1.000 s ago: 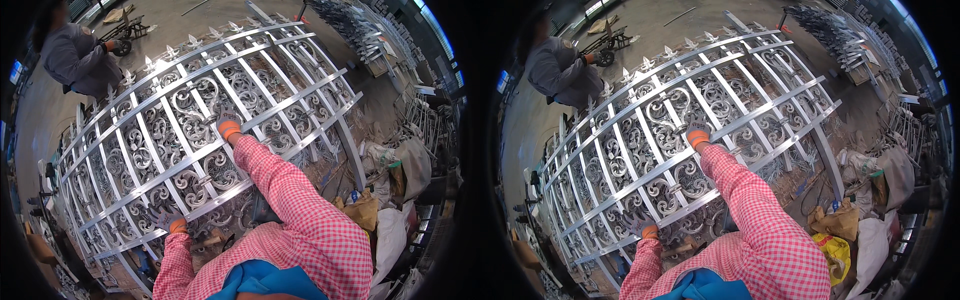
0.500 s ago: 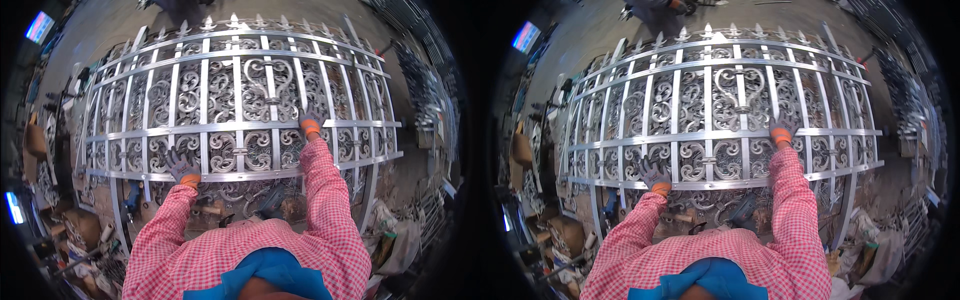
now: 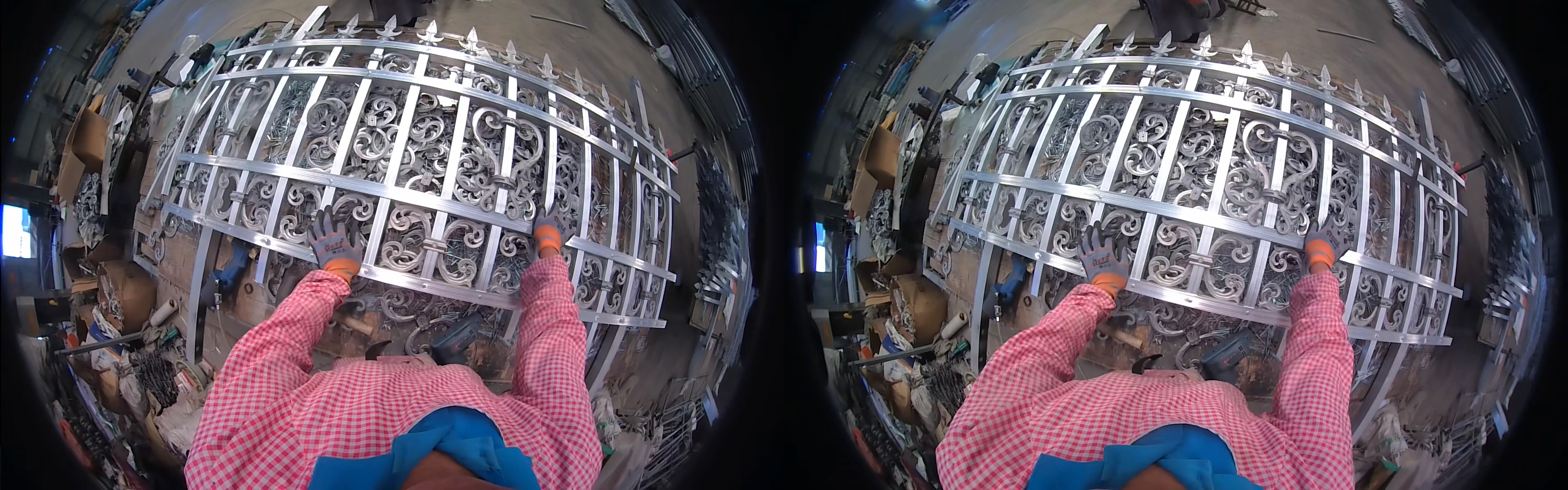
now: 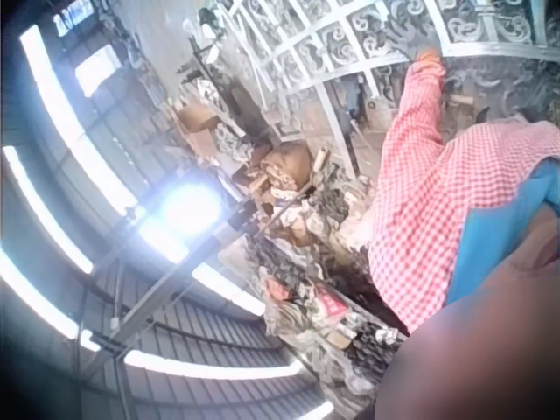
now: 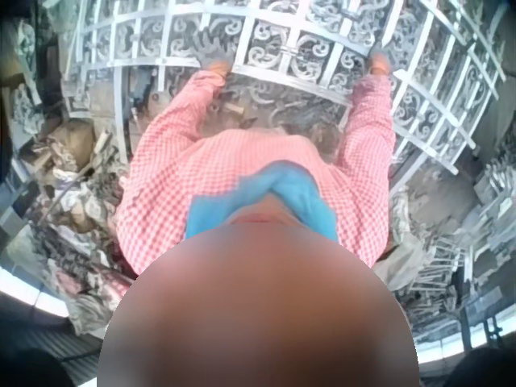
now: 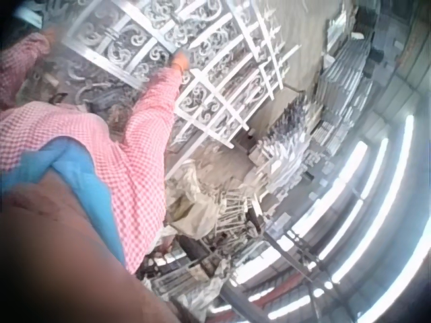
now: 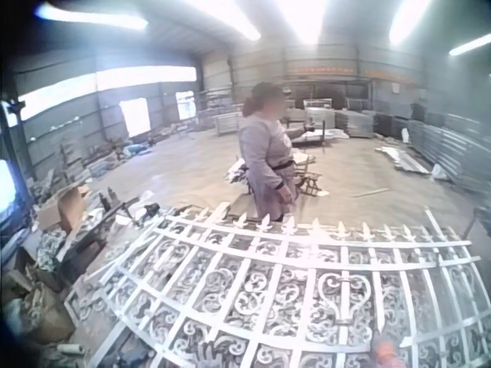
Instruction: The person positions and aligns ornamental metal scroll pieces onto a large metal gate frame. They use a handheld welding tool to tack weld the pieces in place, working systematically along the gate while a coworker assists on the opposite side.
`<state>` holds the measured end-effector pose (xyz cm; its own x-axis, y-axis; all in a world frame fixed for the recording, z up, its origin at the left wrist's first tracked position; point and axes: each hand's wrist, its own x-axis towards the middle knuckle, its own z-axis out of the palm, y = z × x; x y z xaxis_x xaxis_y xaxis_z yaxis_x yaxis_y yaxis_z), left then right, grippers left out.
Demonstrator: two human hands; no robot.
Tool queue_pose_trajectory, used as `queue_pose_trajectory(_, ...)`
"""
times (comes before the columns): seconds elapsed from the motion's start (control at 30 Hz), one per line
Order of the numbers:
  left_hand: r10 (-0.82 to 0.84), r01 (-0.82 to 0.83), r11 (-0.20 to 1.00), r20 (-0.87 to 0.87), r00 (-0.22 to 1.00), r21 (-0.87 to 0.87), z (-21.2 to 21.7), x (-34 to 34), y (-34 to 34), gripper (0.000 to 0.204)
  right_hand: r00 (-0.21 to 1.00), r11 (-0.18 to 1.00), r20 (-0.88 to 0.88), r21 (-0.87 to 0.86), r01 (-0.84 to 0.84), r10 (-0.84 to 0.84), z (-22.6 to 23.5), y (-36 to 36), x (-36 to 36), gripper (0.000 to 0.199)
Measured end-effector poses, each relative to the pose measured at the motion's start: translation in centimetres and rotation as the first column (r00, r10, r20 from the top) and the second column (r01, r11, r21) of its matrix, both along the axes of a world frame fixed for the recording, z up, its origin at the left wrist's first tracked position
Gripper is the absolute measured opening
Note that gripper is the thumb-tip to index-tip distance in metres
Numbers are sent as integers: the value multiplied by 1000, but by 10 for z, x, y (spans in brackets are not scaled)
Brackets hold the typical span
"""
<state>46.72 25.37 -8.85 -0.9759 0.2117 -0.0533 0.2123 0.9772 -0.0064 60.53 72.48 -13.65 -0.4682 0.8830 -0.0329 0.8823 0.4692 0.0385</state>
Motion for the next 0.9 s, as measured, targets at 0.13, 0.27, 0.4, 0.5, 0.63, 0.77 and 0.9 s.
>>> queue_pose_trajectory(0.13, 31, -31, 999, -5, 1000, -29, -2, 1, -2, 56, 1000, 996, 1, -87, -1, 1, 3, -3, -4, 57)
queue_pose_trajectory(0.27, 72, -69, 995, -35, 997, 78, -10, -14, -6, 62, 999, 996, -42, -87, 6, -9, -4, 5, 2, 56)
queue_pose_trajectory(0.4, 234, -171, 963, -334, 913, 207, -19, -129, -43, 75, 998, 1000, -68, -14, -20, 19, -2, 0, 1, 57)
queue_pose_trajectory(0.5, 371, -370, 928, -200, 907, 46, -14, -213, -81, 78, 999, 999, -44, -13, -33, 32, 16, -13, -3, 56)
queue_pose_trajectory(0.63, 357, -352, 930, 31, 934, -105, -20, -241, -90, 65, 997, 999, -53, 3, -48, 48, 23, -16, -6, 55)
queue_pose_trajectory(0.77, 286, -250, 944, 157, 945, -214, -17, -245, -81, 59, 998, 1000, -64, 11, -18, 19, 24, -18, 1, 53)
queue_pose_trajectory(0.9, 373, -329, 925, 287, 882, -191, -1, -261, -90, 68, 998, 999, -68, -33, -19, 17, 27, -22, -6, 55)
